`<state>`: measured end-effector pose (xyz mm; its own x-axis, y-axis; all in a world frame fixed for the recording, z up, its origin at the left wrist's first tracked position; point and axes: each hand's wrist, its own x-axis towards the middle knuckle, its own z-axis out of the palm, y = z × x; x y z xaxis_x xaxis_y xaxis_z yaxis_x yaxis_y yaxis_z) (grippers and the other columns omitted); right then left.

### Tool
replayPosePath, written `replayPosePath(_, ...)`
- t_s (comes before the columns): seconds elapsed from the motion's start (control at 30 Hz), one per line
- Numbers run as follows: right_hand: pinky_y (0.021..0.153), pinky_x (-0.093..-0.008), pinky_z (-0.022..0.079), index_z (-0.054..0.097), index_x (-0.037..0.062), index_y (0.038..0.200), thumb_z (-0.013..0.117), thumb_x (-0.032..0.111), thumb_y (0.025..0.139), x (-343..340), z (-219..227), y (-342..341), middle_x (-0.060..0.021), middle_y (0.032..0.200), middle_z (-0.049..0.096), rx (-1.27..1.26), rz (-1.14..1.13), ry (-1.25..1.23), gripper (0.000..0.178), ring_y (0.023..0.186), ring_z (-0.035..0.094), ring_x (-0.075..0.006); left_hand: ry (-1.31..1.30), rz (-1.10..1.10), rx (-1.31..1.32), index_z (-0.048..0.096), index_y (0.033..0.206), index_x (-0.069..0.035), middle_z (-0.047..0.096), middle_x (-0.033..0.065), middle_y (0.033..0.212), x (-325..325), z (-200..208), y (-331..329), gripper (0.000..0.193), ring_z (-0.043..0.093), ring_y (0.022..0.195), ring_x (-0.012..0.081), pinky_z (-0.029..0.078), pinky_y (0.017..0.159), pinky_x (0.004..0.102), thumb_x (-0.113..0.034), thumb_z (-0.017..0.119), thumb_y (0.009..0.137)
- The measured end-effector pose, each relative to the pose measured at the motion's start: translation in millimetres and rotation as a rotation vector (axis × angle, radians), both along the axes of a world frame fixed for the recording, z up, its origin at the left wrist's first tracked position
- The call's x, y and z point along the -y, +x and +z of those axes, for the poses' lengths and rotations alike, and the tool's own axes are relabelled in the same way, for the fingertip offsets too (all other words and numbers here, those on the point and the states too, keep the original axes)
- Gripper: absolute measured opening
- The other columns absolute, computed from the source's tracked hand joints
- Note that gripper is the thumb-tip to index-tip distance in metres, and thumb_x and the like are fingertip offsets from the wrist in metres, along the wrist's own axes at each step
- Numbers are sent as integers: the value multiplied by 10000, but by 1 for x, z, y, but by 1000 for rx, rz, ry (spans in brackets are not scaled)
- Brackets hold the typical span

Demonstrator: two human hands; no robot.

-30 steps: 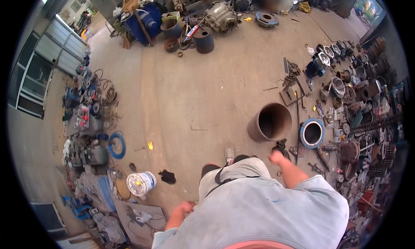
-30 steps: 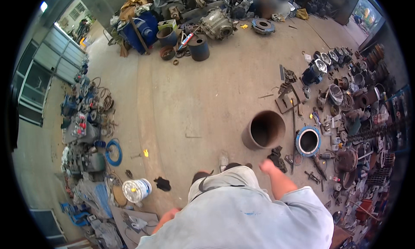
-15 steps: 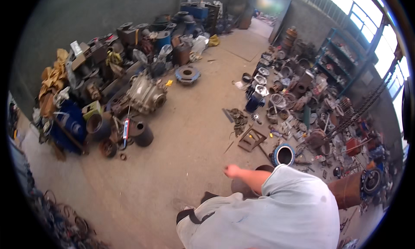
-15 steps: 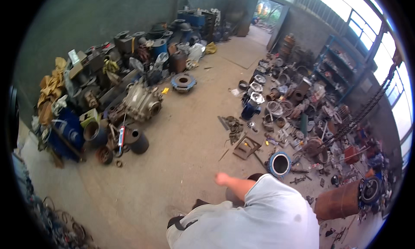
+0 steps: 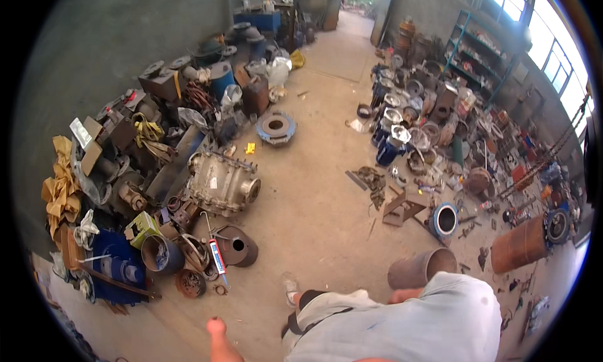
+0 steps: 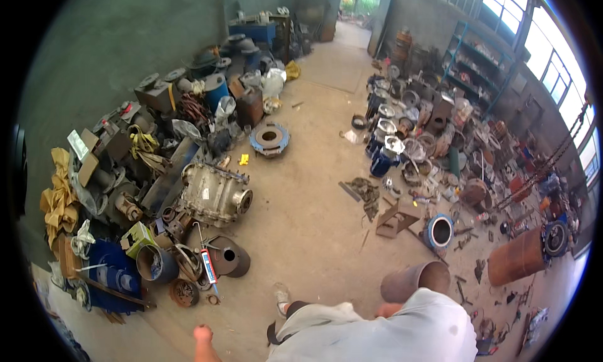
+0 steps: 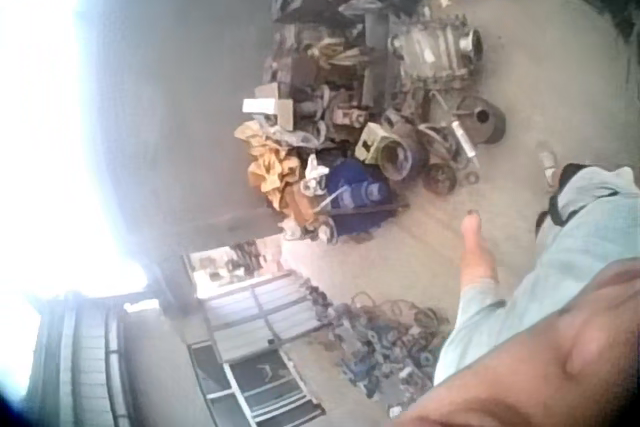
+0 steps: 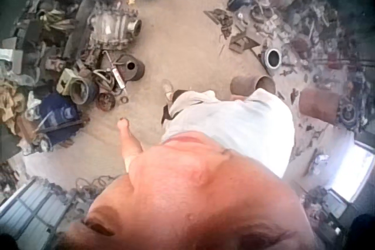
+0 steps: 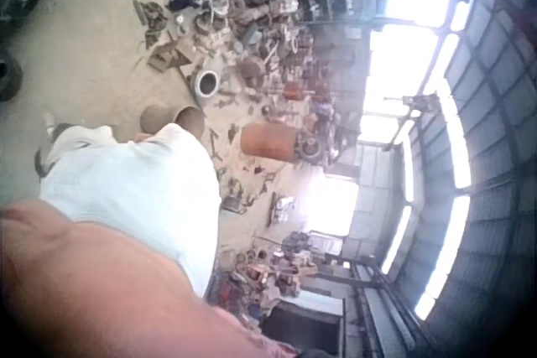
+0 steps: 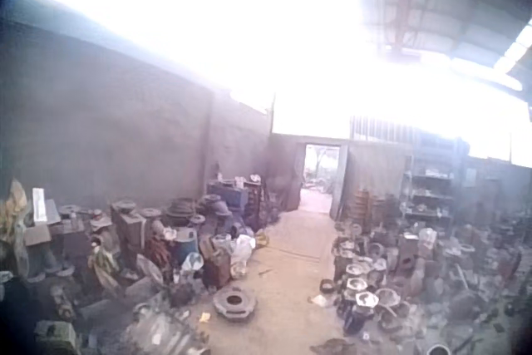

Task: The person applies sealant to a cylindrical metal part using a caulking gun, then inserts the part into a blue motor housing. They tap the part with a hammer to seat it and continue adjusting the assembly.

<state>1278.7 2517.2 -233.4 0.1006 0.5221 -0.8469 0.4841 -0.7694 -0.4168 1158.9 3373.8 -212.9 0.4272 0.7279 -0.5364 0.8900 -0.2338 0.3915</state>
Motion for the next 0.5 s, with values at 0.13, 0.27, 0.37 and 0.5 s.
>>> replayPosePath(0.13, 970, -481, 561, 717, 80, 1290, 539, 441, 994, -272, 68, 129, -214, 1207, 738, 316, -776, -41, 500, 1121, 706, -378, -28, -265, -204, 708, 1264, 6, 712, 257, 1272, -68, -1, 82, 513, 661, 1234, 420, 530, 1041, 478, -353, 717, 897)
replayPosePath(0.27, 942, -365, 550, 653, 12, 1332, 606, 335, 1066, -416, 250, 233, -87, 1108, 757, 240, -1329, 363, 421, 1034, 704, -202, -197, -309, 30, 634, 1343, 57, 722, 294, 1187, -51, 20, 217, 737, 708, 1127, 425, 571, 975, 488, -477, 792, 860)
replayPosePath(0.37, 910, -345, 554, 629, -5, 1346, 602, 272, 1079, -454, 291, 242, -124, 1163, 735, 26, -1581, 534, 386, 1030, 703, -197, 12, -554, -135, 685, 1230, 85, 718, 313, 1170, -118, -124, 217, 899, 701, 1124, 436, 559, 979, 492, -701, 761, 800)
replayPosePath(0.5, 802, -280, 556, 618, -10, 1342, 571, 253, 1097, -416, 253, 115, -113, 1121, 719, 334, -1863, 87, 363, 937, 703, -164, -112, -810, -455, 660, 1360, 51, 536, 300, 1502, -160, -147, 302, 917, 483, 1428, 411, 366, 1199, 458, -743, 605, 905)
